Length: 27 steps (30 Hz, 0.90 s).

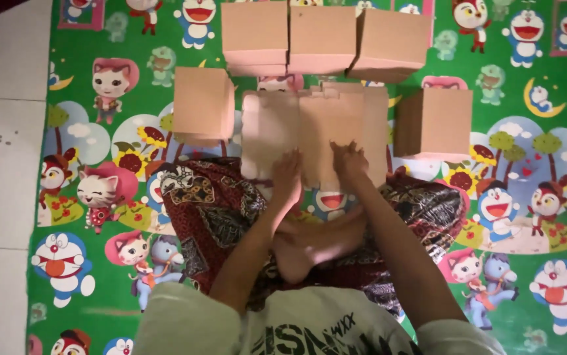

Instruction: Manually folding flat cardboard templates into small rectangular boxes while sitting on the floor.

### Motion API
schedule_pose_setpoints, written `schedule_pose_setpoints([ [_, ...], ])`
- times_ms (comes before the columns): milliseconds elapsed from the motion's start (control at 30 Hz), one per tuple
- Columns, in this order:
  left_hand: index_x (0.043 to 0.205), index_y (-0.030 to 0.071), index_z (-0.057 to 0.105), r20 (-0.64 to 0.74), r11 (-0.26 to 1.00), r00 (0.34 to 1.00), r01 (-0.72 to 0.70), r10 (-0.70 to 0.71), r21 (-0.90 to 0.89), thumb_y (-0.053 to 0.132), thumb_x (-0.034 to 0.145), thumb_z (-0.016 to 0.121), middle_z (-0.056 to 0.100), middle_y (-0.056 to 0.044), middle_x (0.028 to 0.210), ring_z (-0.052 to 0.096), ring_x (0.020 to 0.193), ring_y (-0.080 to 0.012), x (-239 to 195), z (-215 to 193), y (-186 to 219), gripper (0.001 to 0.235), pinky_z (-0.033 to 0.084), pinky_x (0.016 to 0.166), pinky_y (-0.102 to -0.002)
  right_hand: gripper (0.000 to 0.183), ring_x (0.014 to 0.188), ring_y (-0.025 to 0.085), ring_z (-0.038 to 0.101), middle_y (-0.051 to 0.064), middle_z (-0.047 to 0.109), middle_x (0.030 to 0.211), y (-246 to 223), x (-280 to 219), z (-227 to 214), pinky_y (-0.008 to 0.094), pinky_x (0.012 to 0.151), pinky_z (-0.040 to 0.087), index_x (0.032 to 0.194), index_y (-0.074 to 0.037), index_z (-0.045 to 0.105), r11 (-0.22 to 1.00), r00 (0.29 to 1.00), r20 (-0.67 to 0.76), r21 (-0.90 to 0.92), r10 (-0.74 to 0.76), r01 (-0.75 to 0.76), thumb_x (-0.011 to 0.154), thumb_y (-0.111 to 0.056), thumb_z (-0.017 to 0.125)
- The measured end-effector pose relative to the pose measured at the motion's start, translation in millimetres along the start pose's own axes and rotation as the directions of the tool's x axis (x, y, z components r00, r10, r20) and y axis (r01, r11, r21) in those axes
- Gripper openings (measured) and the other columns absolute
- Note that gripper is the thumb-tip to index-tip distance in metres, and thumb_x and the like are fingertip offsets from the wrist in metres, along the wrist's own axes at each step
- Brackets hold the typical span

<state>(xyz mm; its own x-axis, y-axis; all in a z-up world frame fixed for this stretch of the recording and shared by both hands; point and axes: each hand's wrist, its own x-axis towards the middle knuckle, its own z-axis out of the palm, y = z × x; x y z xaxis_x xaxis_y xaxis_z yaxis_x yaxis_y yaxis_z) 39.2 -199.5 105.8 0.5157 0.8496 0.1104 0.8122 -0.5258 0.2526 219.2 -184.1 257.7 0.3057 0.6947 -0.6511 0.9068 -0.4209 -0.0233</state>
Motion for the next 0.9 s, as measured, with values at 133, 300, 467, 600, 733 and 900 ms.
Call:
schedule_pose_setpoints([
  [133,0.153,0.008,0.047,0.057,0.999,0.998,-0.018,0.015,0.050,0.027,0.085,0.074,0.045,-0.015,0.159,0.042,0.143,-0.0419,-31,2,1,0.076,0.036,0.106,-0.059,0.057,0.147,0.050,0.034,0.023,0.029,0.165,9,30,25,0.067,0.100,0.047,0.157,-0.042,0.037,1.000,0.999,-0.037,0.002,0.022,-0.022,0.106,-0.019,0.042],
  [300,0.156,0.008,0.042,0.166,0.993,0.986,0.013,-0.033,0.121,0.021,0.092,0.060,0.042,-0.013,0.162,0.037,0.148,-0.0381,-47,-16,12,0.068,0.032,0.111,-0.054,0.057,0.148,0.047,0.034,0.020,0.031,0.166,15,33,31,0.070,0.098,0.047,0.158,-0.041,0.036,1.000,0.998,-0.064,-0.001,0.021,-0.021,0.106,-0.021,0.046],
  [467,0.154,0.006,0.042,0.077,0.995,0.997,-0.028,0.021,0.092,0.028,0.086,0.067,0.043,-0.015,0.159,0.038,0.145,-0.0415,-61,13,7,0.076,0.035,0.110,-0.057,0.064,0.149,0.046,0.032,0.019,0.032,0.166,5,-1,8,0.068,0.097,0.050,0.159,-0.030,0.038,0.999,0.996,-0.079,0.007,0.043,-0.043,0.102,-0.009,0.056],
  [600,0.141,0.004,0.059,-0.185,0.983,0.976,-0.090,0.119,0.157,0.031,0.077,0.074,0.057,-0.019,0.148,0.052,0.134,-0.0434,-69,2,11,0.071,0.046,0.095,-0.053,0.064,0.149,0.047,0.032,0.021,0.032,0.165,6,8,17,0.070,0.099,0.048,0.160,-0.026,0.037,0.998,0.996,-0.087,0.057,0.028,-0.023,0.102,-0.005,0.056],
  [733,0.142,0.006,0.058,-0.134,0.979,0.982,-0.108,0.132,0.175,0.051,0.067,0.081,0.052,-0.019,0.152,0.044,0.141,-0.0454,-85,7,13,0.091,0.047,0.098,-0.056,0.066,0.150,0.046,0.033,0.019,0.034,0.165,9,-3,15,0.067,0.101,0.049,0.159,-0.026,0.039,0.999,0.995,-0.100,0.038,0.015,-0.011,0.100,-0.004,0.059],
  [900,0.157,0.007,0.038,0.069,0.986,0.996,-0.059,0.048,0.155,0.060,0.081,0.068,0.042,-0.014,0.161,0.035,0.149,-0.0411,-90,-4,15,0.098,0.037,0.112,-0.060,0.073,0.151,0.046,0.030,0.020,0.033,0.166,7,-15,4,0.062,0.108,0.047,0.160,-0.026,0.038,0.997,0.995,-0.099,0.072,-0.006,0.014,0.096,0.000,0.062],
])
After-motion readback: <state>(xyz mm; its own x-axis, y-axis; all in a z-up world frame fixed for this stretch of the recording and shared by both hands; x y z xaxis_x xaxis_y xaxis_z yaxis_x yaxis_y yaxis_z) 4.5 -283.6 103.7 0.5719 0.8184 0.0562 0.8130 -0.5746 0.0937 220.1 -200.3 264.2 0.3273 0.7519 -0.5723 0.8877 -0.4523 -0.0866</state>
